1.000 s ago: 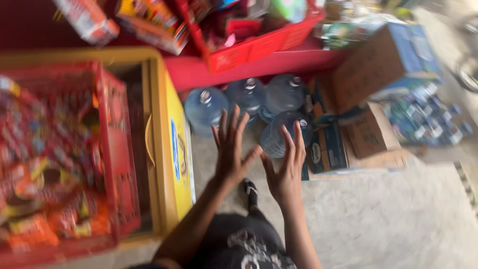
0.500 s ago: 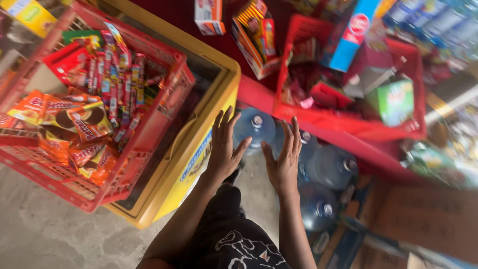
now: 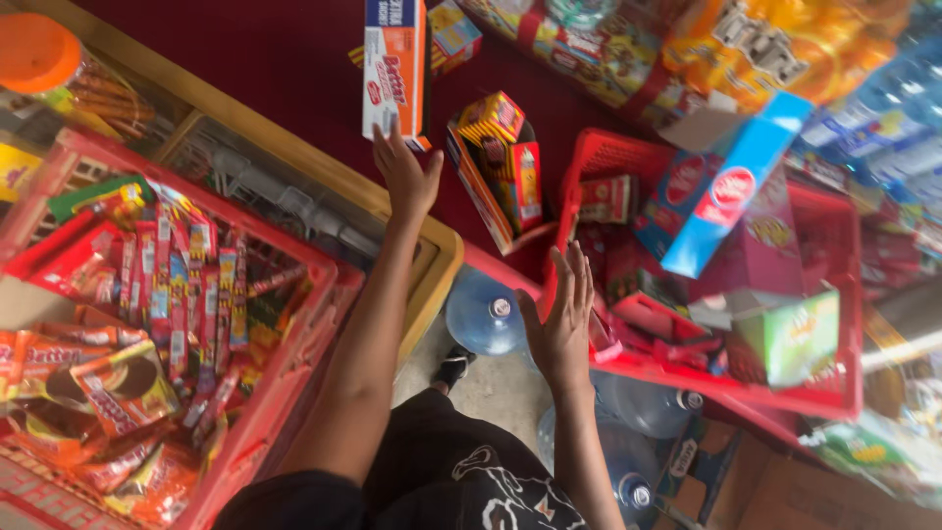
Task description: The person picks up individual packages of snacks from a crate and places them neatly into a cardboard box, then continues organizing more snacks within the crate.
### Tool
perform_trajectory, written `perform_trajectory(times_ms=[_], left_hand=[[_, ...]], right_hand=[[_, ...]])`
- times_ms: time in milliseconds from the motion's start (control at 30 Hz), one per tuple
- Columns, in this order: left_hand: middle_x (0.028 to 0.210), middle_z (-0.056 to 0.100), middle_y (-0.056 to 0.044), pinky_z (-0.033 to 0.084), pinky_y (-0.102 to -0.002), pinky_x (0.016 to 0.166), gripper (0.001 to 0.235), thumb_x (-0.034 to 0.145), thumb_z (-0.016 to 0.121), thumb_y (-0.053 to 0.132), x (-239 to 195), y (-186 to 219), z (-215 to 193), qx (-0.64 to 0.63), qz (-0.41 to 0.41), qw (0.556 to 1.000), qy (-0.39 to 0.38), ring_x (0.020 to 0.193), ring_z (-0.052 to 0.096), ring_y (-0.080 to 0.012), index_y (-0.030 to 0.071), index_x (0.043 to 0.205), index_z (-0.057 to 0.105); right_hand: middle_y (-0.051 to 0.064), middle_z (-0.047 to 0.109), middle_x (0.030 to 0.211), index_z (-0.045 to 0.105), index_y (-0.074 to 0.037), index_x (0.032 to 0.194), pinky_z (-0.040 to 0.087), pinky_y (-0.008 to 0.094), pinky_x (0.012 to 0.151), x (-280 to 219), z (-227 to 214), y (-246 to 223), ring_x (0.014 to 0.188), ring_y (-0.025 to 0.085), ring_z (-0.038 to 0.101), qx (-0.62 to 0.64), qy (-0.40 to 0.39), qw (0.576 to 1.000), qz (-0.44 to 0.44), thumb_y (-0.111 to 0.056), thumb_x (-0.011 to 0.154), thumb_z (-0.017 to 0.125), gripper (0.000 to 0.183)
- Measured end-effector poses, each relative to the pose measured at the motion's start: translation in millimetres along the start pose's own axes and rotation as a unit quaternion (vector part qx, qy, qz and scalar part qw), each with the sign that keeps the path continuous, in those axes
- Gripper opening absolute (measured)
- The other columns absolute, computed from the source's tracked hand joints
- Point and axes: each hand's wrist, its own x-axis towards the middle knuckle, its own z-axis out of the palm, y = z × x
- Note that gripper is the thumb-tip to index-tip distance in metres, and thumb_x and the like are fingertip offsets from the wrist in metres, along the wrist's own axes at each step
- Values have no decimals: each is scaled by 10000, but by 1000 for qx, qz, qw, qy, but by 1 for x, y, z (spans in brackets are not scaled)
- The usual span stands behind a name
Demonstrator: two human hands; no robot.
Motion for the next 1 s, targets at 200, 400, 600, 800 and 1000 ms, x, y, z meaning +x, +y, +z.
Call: perform_trajectory(times_ms=[200,400,600,800,1000], left_hand=[[1626,-27,-322,268,-670,1137,1299,673,966,402,81,-18,32,103,-225,969,14,1480,92,-544,175,1598,83],[1587,260,-218,402,-588,1178,1098,722,877,178,91,-6,5,-1,-273,961,35,1468,290,-454,153,1599,217],[1592,318,-186,383,-471,1217,895,846,784,167,64,40,-60,-393,-178,899,78,1491,353,-329,72,1553,244],[1550,378,-162,330,-419,1211,849,923,701,310,-30,124,-120,-472,-151,869,-1,1477,371,-279,59,1576,220],[1665,196,-155,176,-430,1272,924,971,649,348,-137,177,-156,-458,-93,883,-35,1574,163,-290,48,1621,65]], right_hand=[[232,274,1662,394,-96,1530,295,544,1219,57,23,-3,1521,435,293,12,-32,999,7,-230,896,755,742],[235,286,1637,407,-82,1519,259,563,1222,85,36,4,1512,448,293,3,-46,999,8,-198,873,774,753],[210,316,1650,390,-61,1543,305,570,1241,97,36,-17,1549,414,322,49,-38,998,-13,-164,903,768,751],[206,182,1703,149,-48,1621,434,530,1118,80,23,-48,1536,365,315,276,-69,957,59,-222,932,737,922],[149,248,1671,74,-92,1645,465,410,1090,12,6,-45,1407,300,477,501,-108,858,22,-316,978,728,960]])
